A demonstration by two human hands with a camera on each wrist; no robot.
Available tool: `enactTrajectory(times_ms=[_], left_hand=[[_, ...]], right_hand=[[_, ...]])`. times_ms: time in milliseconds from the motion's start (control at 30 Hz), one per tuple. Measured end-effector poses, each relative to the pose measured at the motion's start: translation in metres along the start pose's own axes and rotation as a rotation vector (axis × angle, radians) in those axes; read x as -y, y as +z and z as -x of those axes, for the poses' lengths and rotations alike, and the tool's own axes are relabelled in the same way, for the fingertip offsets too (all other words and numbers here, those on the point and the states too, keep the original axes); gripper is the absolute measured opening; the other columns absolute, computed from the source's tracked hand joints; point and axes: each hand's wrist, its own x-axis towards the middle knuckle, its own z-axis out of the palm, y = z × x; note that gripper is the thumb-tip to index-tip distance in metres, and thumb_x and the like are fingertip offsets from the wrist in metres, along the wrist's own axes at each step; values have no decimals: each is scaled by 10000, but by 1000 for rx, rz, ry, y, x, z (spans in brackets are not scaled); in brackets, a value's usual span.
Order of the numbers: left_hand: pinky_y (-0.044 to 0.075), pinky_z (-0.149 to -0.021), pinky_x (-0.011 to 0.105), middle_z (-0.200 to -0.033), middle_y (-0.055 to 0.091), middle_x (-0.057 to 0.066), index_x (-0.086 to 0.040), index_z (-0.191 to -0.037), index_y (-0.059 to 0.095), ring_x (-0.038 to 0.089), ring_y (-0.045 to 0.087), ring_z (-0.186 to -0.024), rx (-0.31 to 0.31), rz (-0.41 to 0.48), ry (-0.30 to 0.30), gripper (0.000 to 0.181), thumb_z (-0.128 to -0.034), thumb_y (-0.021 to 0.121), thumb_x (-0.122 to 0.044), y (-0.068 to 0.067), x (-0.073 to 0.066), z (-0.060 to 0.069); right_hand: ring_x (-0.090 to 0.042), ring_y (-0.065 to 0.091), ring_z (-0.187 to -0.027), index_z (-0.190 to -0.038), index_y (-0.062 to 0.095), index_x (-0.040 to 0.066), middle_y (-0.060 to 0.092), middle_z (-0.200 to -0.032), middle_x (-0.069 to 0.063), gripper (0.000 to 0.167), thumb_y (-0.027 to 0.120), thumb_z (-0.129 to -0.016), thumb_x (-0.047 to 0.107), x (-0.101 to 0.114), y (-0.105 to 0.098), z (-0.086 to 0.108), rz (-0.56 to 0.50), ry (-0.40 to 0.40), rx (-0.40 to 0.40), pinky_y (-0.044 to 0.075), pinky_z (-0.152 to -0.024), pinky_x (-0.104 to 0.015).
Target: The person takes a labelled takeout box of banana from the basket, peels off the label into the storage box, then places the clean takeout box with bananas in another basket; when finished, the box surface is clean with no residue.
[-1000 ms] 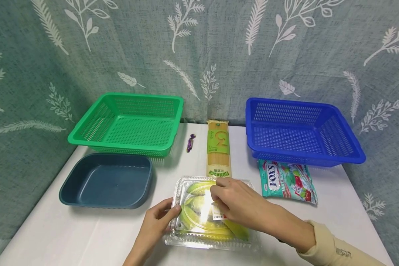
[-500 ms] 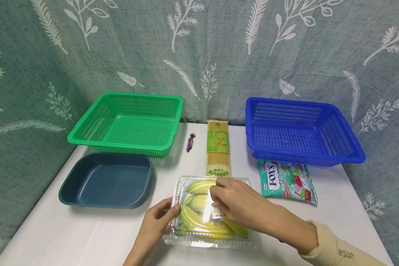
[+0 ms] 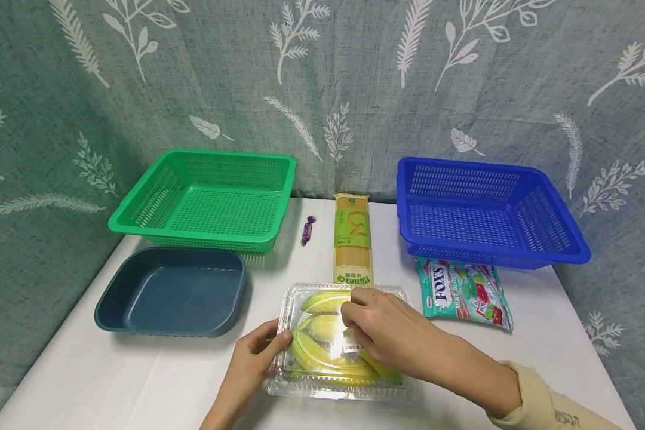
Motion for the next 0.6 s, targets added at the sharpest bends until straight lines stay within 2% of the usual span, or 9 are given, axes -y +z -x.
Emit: enactTrajectory(times_ms=[267,600], left_hand=[[594,-641,340,-1107,680,112,-41,-1314,636,224,645,-929,-5,-9,0,500,-923,729,-339,1,0,0],[593,-643,330,-1123,676,113,-34,-1316,632,218,644,-939,-11,-11,-7,516,-916,739,-341,2,-1,0]], right_hand=[[-8,381,-687,-842,608,167,444,-800,131,292,732,-790,-91,1,-2,2,3,-27,-23,377,-559,-136],[5,388,-676,-838,594,177,454,-795,135,301,747,-782,-77,6,-6,4,19,-38,-14,387,-573,-134]])
